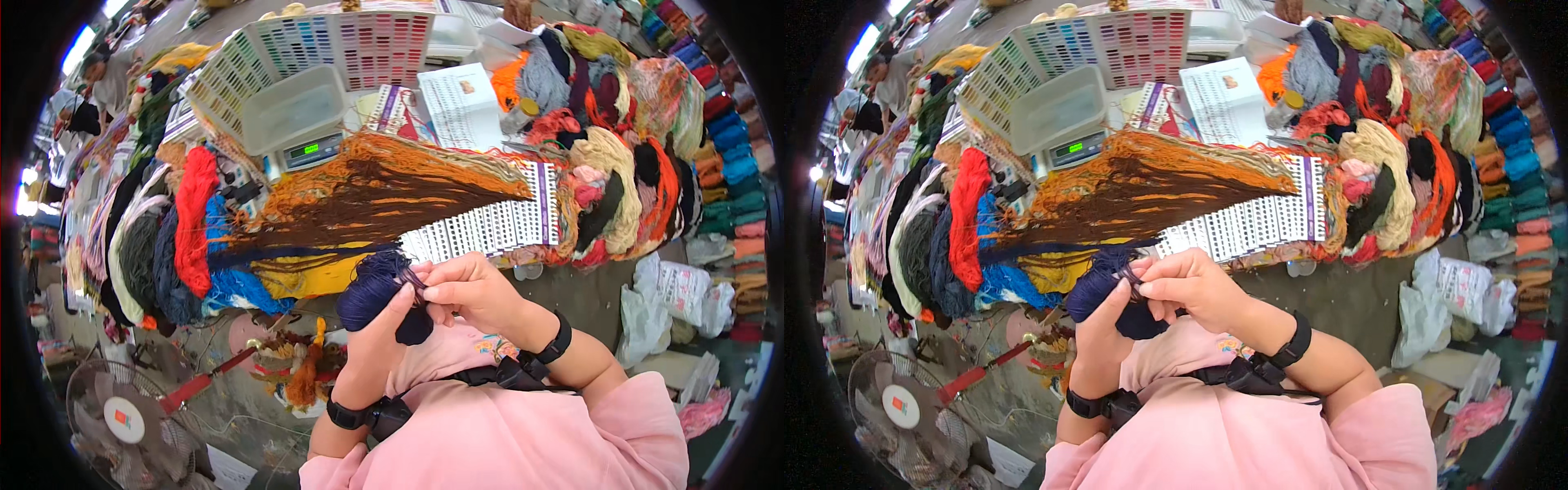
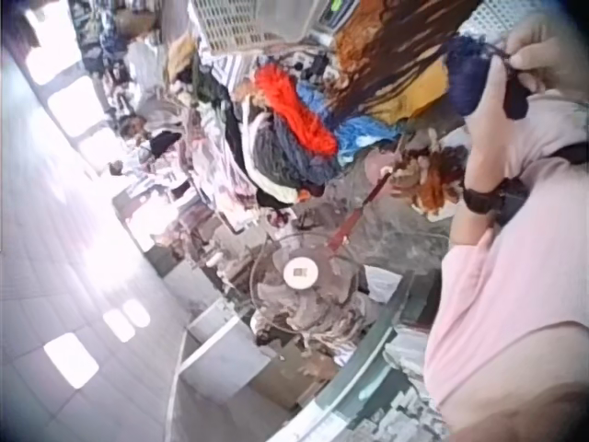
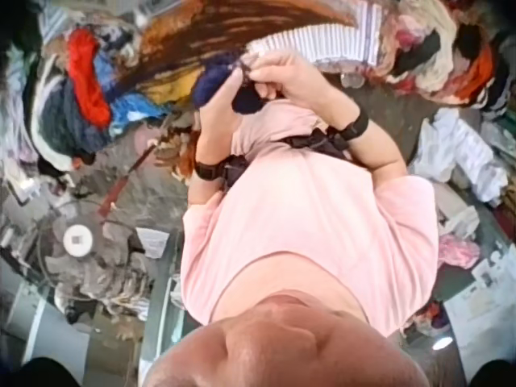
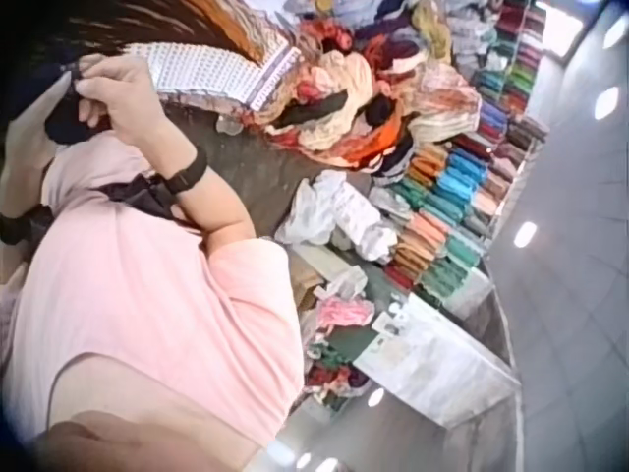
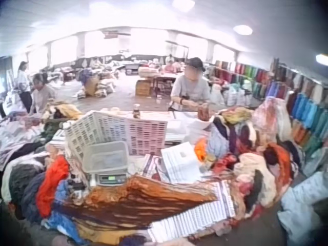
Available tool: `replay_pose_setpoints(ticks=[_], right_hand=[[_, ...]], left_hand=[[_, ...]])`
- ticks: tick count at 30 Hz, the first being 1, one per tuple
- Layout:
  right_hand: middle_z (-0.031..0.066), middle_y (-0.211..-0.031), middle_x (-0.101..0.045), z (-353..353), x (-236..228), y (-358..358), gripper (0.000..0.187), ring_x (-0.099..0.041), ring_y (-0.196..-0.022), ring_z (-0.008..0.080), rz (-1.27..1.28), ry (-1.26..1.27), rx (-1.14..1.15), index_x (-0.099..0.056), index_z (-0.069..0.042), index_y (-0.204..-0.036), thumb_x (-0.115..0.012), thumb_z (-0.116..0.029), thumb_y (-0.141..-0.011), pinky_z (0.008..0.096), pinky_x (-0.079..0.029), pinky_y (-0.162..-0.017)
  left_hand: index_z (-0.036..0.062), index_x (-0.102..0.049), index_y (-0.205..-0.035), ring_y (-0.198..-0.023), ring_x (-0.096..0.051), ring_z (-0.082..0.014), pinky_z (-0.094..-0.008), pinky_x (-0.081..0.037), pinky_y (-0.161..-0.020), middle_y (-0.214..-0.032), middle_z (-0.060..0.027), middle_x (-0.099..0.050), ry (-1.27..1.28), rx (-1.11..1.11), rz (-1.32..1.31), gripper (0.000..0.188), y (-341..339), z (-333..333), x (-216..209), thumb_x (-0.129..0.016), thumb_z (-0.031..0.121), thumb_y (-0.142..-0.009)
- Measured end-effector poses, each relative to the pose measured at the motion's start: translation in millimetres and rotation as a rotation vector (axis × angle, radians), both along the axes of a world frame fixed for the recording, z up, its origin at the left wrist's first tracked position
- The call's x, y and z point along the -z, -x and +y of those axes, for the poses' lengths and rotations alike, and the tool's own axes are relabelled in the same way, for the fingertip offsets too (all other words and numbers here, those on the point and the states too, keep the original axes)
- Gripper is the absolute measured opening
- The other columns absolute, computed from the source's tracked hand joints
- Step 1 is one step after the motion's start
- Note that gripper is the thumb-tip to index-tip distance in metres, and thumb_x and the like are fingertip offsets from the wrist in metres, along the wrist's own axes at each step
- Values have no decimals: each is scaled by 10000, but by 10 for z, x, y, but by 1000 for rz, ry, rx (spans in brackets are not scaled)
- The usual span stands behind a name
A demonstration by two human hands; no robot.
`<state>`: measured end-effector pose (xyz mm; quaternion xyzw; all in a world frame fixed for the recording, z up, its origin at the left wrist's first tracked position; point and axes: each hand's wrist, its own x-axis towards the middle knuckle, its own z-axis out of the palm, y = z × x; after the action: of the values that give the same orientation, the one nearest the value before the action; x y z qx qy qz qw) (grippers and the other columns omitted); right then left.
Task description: The person sorts embroidery floss by hand, pulling strands of brown floss through holes in a card, then gathers a bundle of dark blue floss from a pile. They separate strands of the blue floss, thread them through different holes in the card, and repeat the process.
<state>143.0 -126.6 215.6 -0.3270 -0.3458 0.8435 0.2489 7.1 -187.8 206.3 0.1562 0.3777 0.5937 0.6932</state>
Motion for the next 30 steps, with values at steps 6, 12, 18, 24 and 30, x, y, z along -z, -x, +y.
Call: replay_pose_setpoints(ticks=[6,12,18,24,30], right_hand=[[54,-584,-546,36,-136,-184,132,-507,-495,82,34,31,50,-582,41,-794,-520,-71,-761,166,-383,-416],[21,-554,-508,50,-112,-252,132,-431,-450,52,27,-106,45,-580,44,-789,-512,-67,-767,165,-329,-393],[10,-573,-498,81,0,-278,116,-384,-438,42,13,-159,79,-583,31,-780,-532,-70,-756,168,-284,-385],[4,-614,-508,145,-132,-273,113,-396,-450,48,4,-51,41,-583,27,-778,-539,-73,-749,169,-307,-409],[-2,-568,-495,200,-95,-315,149,-372,-425,49,22,-9,38,-570,14,-841,-500,-101,-777,175,-352,-471]], left_hand=[[-9,-517,-960,-951,-488,-219,-329,-392,-820,-1043,-157,-502,23,70,-364,190,-92,117,126,-452,74,-802],[-14,-520,-959,-951,-487,-222,-331,-386,-822,-1023,-160,-506,-68,49,-344,195,-206,211,106,-463,78,-797],[-14,-526,-945,-922,-499,-204,-319,-397,-806,-1003,-148,-515,-35,7,-275,184,-261,268,92,-477,74,-790],[-15,-522,-930,-873,-514,-192,-302,-417,-771,-971,-135,-527,6,4,-338,178,-265,268,116,-484,89,-791],[-24,-488,-1008,-908,-499,-192,-317,-404,-785,-1020,-136,-498,-68,54,-287,273,-287,280,88,-432,170,-825]])
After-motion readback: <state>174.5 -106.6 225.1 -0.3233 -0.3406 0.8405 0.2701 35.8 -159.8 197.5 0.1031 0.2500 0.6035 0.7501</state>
